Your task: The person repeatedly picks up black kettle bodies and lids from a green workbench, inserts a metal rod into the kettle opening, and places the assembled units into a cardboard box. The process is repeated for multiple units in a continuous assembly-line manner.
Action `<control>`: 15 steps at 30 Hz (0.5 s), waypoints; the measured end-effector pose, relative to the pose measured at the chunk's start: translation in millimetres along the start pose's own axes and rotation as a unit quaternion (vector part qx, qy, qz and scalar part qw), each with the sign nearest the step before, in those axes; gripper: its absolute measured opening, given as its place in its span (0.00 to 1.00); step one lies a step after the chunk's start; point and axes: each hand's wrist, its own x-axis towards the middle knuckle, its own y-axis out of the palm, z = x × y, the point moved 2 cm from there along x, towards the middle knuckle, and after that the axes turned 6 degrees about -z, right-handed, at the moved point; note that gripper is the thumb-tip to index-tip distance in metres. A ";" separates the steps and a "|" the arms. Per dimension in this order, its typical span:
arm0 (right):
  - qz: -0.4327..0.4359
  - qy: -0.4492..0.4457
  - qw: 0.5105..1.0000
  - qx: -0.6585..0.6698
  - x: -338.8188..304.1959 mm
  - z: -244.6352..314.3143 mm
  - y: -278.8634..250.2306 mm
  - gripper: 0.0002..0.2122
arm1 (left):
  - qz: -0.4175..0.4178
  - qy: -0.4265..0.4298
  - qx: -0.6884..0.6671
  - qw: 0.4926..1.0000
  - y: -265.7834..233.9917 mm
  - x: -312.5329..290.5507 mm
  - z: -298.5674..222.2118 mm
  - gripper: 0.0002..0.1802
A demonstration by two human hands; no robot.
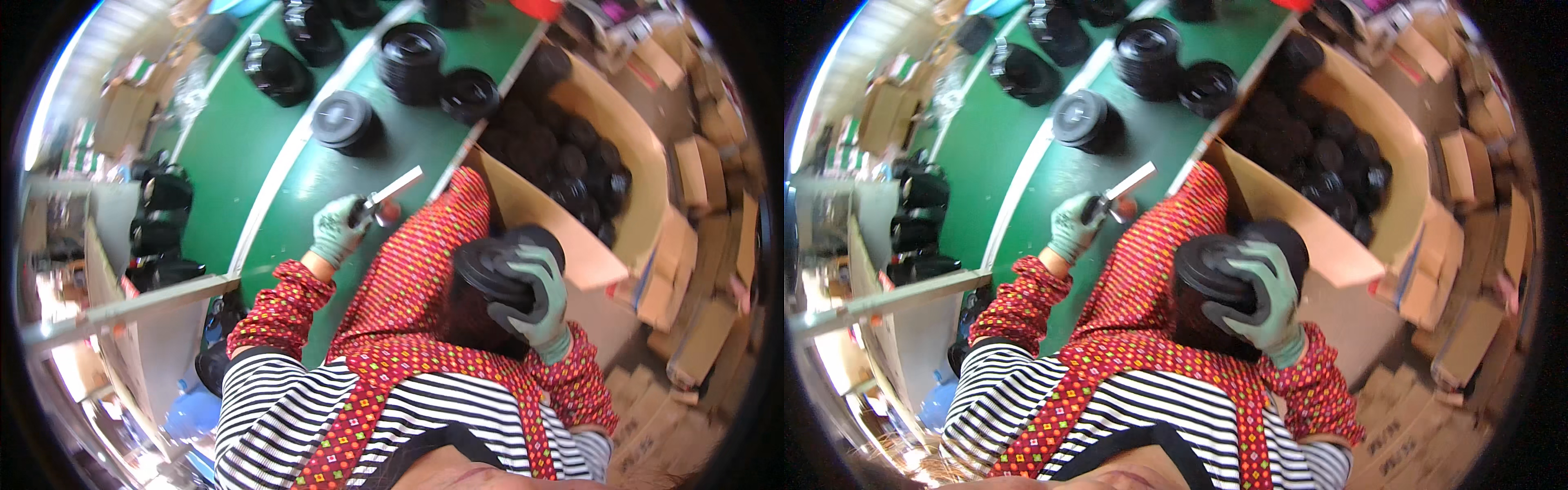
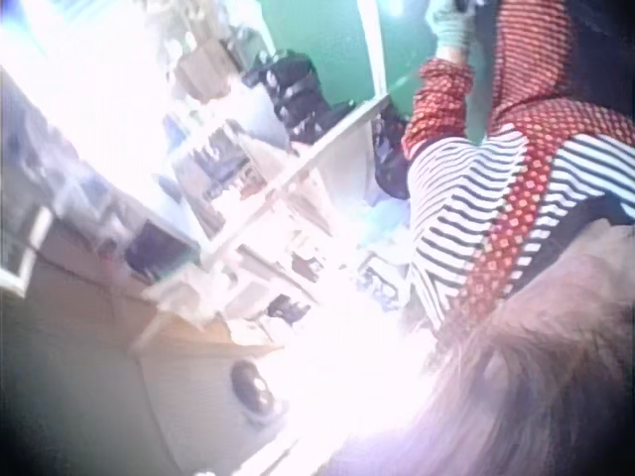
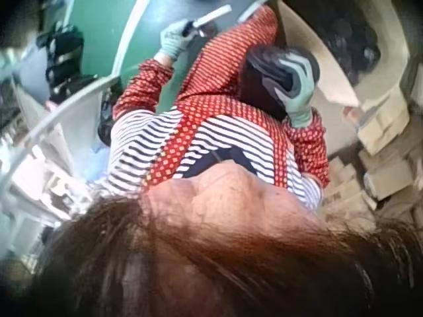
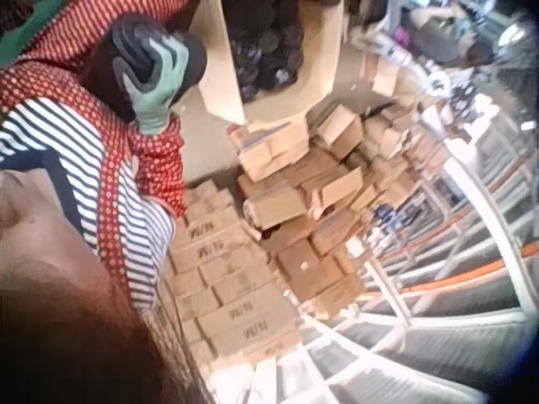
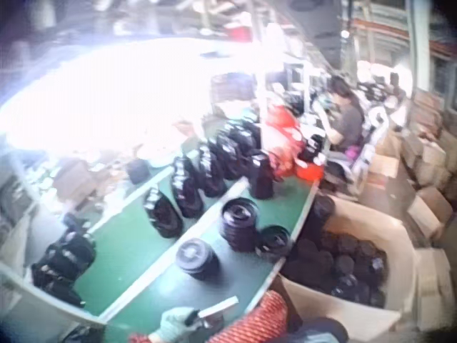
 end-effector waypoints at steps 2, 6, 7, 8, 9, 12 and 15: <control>-0.041 -0.015 0.999 0.004 7.2 1.8 2.8 0.23 | 0.023 0.001 0.029 0.999 3.2 -19.4 19.8 0.20; -0.186 0.125 0.966 0.126 31.1 -13.4 -1.2 0.18 | -0.020 0.006 -0.053 0.998 -21.9 -29.8 -9.7 0.48; -0.223 0.204 0.937 0.177 41.5 -14.7 -6.6 0.16 | -0.012 0.034 -0.100 0.994 -36.3 -32.0 -23.4 0.52; -0.235 0.122 0.953 0.148 56.2 -17.3 -12.9 0.14 | 0.001 0.062 -0.178 0.982 -50.3 -32.5 -39.9 0.54; -0.238 0.195 0.944 0.120 67.3 -17.2 -15.1 0.18 | 0.014 0.087 -0.247 0.965 -65.4 -35.9 -55.9 0.56; -0.253 0.085 0.948 0.175 91.0 -23.8 23.3 0.22 | 0.103 0.129 -0.356 0.920 -93.0 -44.2 -80.3 0.60; -0.078 0.280 0.825 0.485 103.6 -23.2 89.6 0.24 | 0.053 0.163 -0.277 0.946 -114.3 -64.5 -66.6 0.40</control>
